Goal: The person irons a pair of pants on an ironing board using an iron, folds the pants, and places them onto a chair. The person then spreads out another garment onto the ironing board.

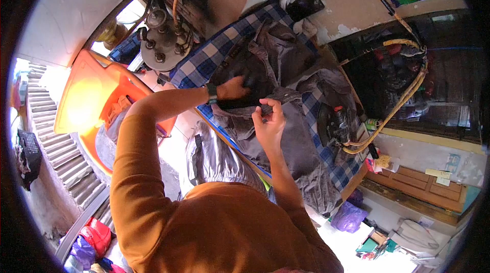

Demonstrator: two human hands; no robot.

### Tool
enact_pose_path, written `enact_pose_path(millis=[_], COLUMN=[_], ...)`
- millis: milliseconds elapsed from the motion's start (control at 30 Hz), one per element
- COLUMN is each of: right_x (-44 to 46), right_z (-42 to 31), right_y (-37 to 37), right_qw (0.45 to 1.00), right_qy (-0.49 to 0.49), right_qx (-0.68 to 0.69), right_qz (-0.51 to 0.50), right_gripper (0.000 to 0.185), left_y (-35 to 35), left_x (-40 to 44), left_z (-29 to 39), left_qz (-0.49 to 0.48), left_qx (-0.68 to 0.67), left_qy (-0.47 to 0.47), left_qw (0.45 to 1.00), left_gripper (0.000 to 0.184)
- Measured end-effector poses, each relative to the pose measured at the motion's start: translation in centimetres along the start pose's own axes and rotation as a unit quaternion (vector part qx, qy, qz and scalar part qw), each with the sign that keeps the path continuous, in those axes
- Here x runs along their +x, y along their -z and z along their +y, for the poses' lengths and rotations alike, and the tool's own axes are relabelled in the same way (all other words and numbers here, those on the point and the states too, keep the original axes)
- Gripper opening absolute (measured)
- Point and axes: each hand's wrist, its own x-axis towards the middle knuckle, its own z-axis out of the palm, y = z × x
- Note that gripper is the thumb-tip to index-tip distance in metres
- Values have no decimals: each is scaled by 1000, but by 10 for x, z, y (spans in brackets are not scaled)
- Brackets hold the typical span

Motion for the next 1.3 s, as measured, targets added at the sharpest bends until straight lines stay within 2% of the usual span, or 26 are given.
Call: enact_pose_path(millis=[33, 67, 100, 167, 200, 300, 367, 400, 433, 467, 500, 533, 567, 600, 667, 733, 867, 1033, 1067, 1100, 1167, 1200, 1233, 1300], right_x=[-1, -1, -8, -4, -2, -1, -1, 0, 2, 3, 4, 7, 9, 13, 24, 34, 52, 64, 64, 65, 67, 67, 61, 51], right_z=[-2, -3, -5, -1, 1, 6, 10, 7, 2, -1, -1, 0, 1, -4, -21, -24, -34, -19, -11, -7, 1, 18, 27, 40], right_y=[2, 4, -6, -1, 1, -3, -3, -2, -1, -1, 0, 0, -1, -1, -1, -6, -16, -29, -31, -34, -43, -46, -45, -38], right_qw=[1000, 1000, 1000, 999, 999, 1000, 999, 999, 1000, 1000, 1000, 1000, 1000, 1000, 1000, 999, 997, 994, 993, 993, 979, 967, 967, 988], right_qy=[-5, -10, -23, -32, -29, -2, 21, 22, 6, -11, -10, -2, 5, 4, 4, 21, 40, 56, 60, 55, -113, -74, -77, -12], right_qx=[-9, -18, 1, 1, -3, -11, -28, -29, -22, -15, -17, -10, -3, -3, -16, -33, -63, -90, -97, -99, 105, 158, 161, 123], right_qz=[1, 3, 3, 15, 17, 19, 6, 3, 4, 5, 4, 12, 21, 20, 11, 12, 17, 19, -10, -8, -136, -186, -183, -91], right_gripper=[24, 22, 22, 23, 23, 23, 23, 23, 23, 23, 23, 22, 20, 20, 19, 20, 23, 19, 28, 28, 41, 55, 55, 62], left_y=[3, 4, 4, 3, 5, 13, 6, 7, 12, 17, 17, 14, 12, 15, 16, 18, 16, 25, 27, 31, 39, 42, 46, 51], left_x=[-6, -10, -25, -12, -12, -22, -13, -14, -14, -16, -20, -26, -27, -16, 7, 25, 39, 37, 35, 30, 14, 6, -6, -37], left_z=[-1, -5, -23, -38, -29, -11, -20, -15, -3, 9, 20, 33, 41, 40, 37, 35, 30, 10, 3, -6, -31, -47, -63, -91], left_qz=[49, 95, 93, 27, 26, 72, 81, 83, 105, 123, 124, 201, 271, 271, 134, 20, -88, -230, -264, -294, -350, -367, -381, -380], left_qx=[-213, -415, -409, -539, -540, -485, -329, -331, -182, -29, -31, 88, 205, 204, 191, 191, 158, -7, -53, -108, -230, -295, -369, -491], left_qy=[-9, -17, 4, 38, 34, 65, 37, 38, 23, 8, 7, -52, -109, -108, -105, -102, -97, -60, -45, -28, 16, 37, 65, 112], left_qw=[976, 905, 908, 841, 841, 869, 940, 939, 977, 992, 992, 974, 934, 934, 967, 976, 979, 971, 962, 949, 908, 882, 845, 776], left_gripper=[63, 64, 64, 59, 59, 55, 48, 48, 44, 40, 40, 37, 34, 34, 37, 41, 49, 59, 61, 63, 67, 69, 71, 75])
